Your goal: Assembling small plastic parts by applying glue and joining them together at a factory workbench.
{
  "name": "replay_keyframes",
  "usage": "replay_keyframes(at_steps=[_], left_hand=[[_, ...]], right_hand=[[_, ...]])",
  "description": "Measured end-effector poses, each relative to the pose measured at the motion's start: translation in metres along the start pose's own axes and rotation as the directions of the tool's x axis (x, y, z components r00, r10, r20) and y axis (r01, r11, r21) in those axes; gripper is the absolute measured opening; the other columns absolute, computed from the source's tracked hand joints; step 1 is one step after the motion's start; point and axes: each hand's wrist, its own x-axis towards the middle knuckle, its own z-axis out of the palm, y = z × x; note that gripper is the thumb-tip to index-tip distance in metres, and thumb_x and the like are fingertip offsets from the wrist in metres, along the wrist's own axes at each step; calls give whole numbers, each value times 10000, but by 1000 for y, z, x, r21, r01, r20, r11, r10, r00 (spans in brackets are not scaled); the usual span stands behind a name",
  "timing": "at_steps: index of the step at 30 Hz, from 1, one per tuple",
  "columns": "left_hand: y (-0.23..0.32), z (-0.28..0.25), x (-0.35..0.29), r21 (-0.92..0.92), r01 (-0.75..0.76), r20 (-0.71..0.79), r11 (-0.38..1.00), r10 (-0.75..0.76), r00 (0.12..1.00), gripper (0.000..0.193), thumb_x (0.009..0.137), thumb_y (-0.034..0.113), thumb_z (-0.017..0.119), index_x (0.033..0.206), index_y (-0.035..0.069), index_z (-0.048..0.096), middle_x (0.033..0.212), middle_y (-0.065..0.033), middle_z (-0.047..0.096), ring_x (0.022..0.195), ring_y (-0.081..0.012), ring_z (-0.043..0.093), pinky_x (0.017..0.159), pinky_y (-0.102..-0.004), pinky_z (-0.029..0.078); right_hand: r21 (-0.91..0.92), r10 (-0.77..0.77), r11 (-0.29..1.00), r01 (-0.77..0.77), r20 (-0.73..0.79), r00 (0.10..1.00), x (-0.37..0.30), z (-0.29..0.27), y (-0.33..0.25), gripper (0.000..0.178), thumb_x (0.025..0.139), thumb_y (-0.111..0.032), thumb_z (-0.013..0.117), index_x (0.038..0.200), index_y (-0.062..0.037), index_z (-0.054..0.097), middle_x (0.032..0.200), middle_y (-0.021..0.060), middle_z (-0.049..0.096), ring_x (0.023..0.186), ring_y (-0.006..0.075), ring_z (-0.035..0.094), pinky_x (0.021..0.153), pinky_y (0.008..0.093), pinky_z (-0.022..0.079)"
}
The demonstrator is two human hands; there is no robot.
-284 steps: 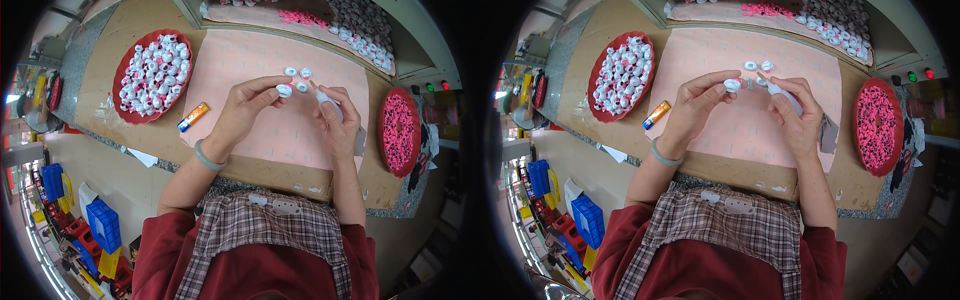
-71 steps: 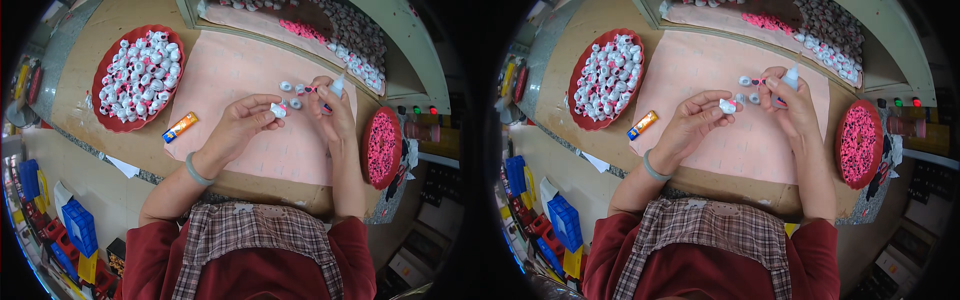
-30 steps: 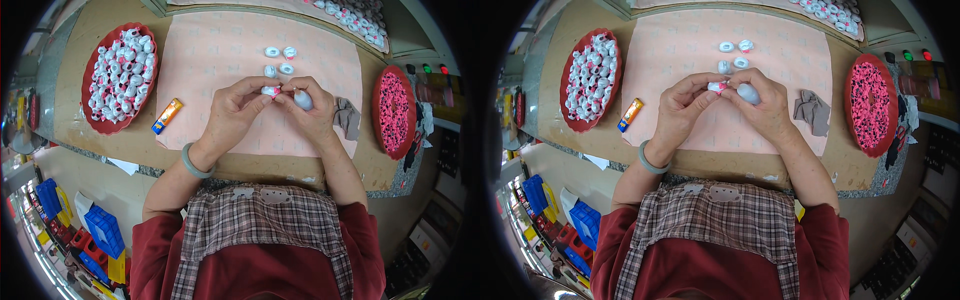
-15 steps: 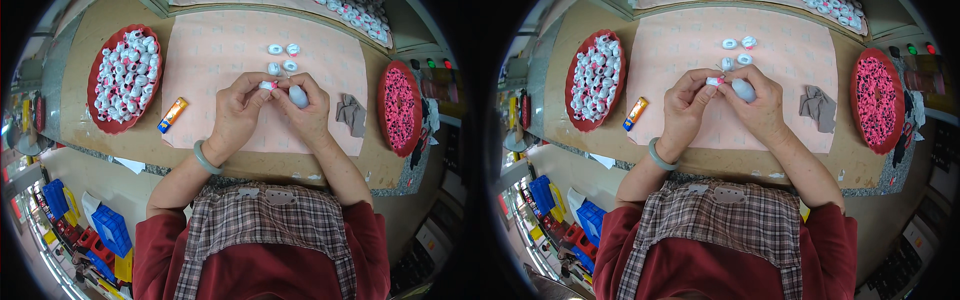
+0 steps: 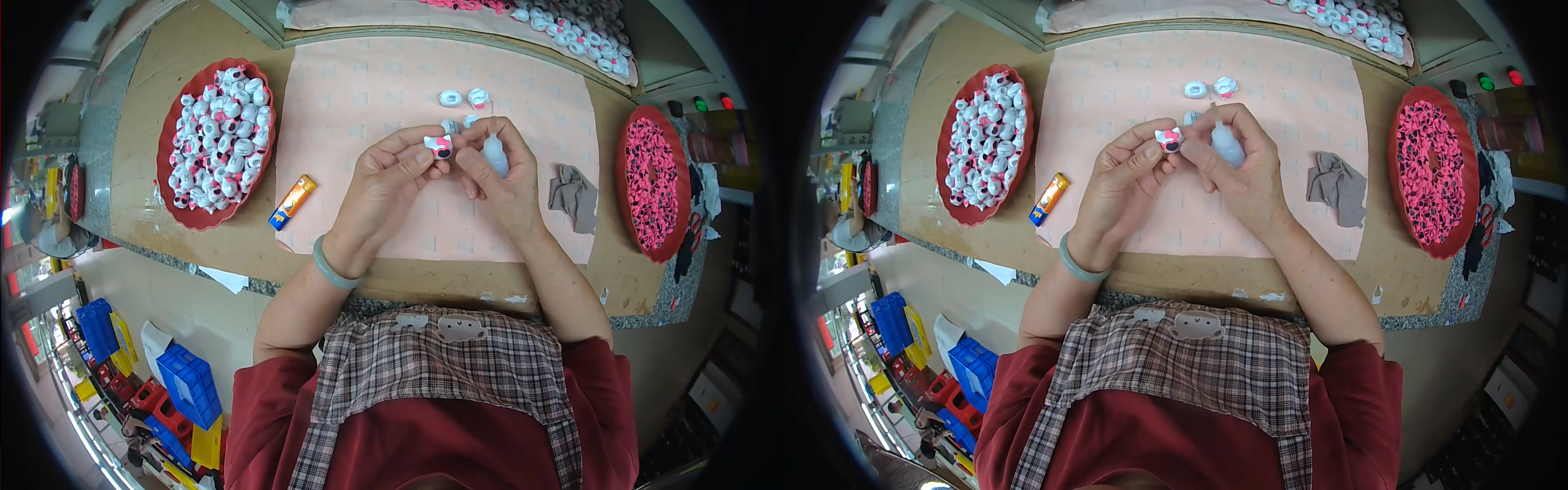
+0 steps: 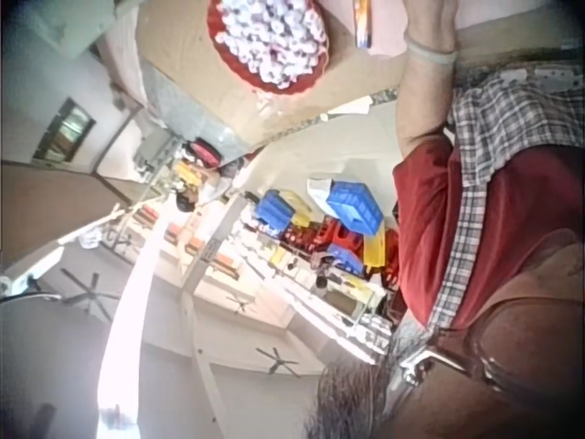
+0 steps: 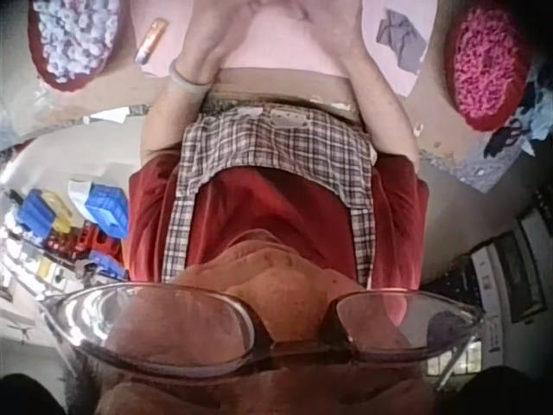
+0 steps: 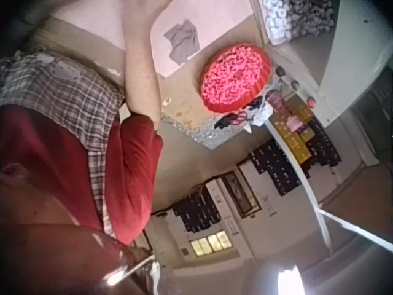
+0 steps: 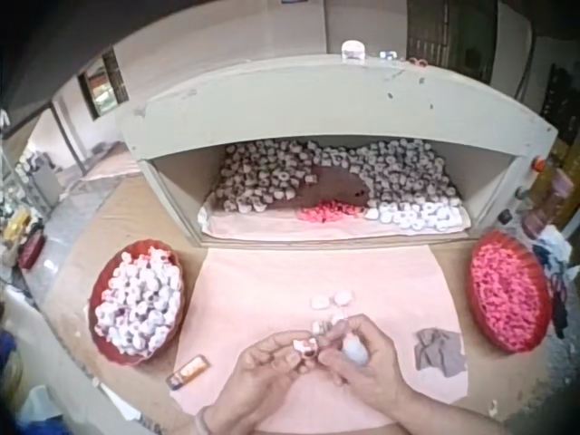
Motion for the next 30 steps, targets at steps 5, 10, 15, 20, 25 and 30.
replay_keyframes(at_steps=[5, 10, 15, 20, 25, 30], left_hand=[[-1, -1, 0, 126, -47, 26, 991, 44, 999, 282, 879, 24, 541, 1151, -46, 525, 991, -122, 622, 828, -142, 588, 782, -257, 485], [-4, 7, -6, 311, -137, 49, 941, 128, 991, 230, 886, -9, 504, 1114, -32, 530, 1011, -141, 630, 797, -178, 618, 755, -271, 502], [-8, 9, -8, 214, -119, 28, 969, 116, 993, 191, 889, -13, 493, 1076, -33, 523, 968, -142, 633, 759, -181, 621, 757, -276, 502], [-12, 2, -5, 169, -100, 41, 981, 95, 995, 229, 880, 38, 544, 1100, -24, 528, 976, -123, 632, 834, -126, 573, 761, -264, 461], [-15, -4, -2, 84, -65, 49, 994, 61, 997, 231, 890, 35, 527, 1110, -31, 544, 969, -125, 630, 826, -143, 592, 779, -274, 486], [-11, 3, -3, -1, -27, 3, 1000, 27, 1000, 271, 899, 40, 513, 1156, -41, 545, 983, -128, 626, 849, -166, 609, 815, -278, 500]], right_hand=[[-236, -129, 964, 126, 4, 992, 0, 6, 8, 195, 828, -19, 627, 980, -9, 505, 823, 35, 576, 673, 83, 552, 642, 213, 457], [-192, -140, 969, 155, 93, 986, -2, -1, 15, 181, 833, -28, 625, 969, -16, 507, 812, 39, 573, 669, 74, 550, 609, 202, 432], [-200, -186, 959, 203, 100, 977, -5, 2, 19, 173, 848, -30, 606, 987, -24, 502, 764, 38, 547, 600, 57, 524, 467, 183, 380], [-106, -101, 989, 106, 52, 994, -5, 4, 18, 148, 852, -22, 595, 974, -27, 511, 747, 34, 533, 588, 64, 519, 461, 185, 373], [-10, -54, 998, 54, 59, 997, -1, 1, 15, 128, 841, -18, 611, 938, -20, 529, 749, 10, 535, 570, 44, 500, 447, 183, 376], [124, 8, 992, -21, 100, 995, 4, -7, 12, 110, 865, -57, 592, 952, -18, 538, 721, 27, 550, 521, 48, 474, 426, 183, 342]])
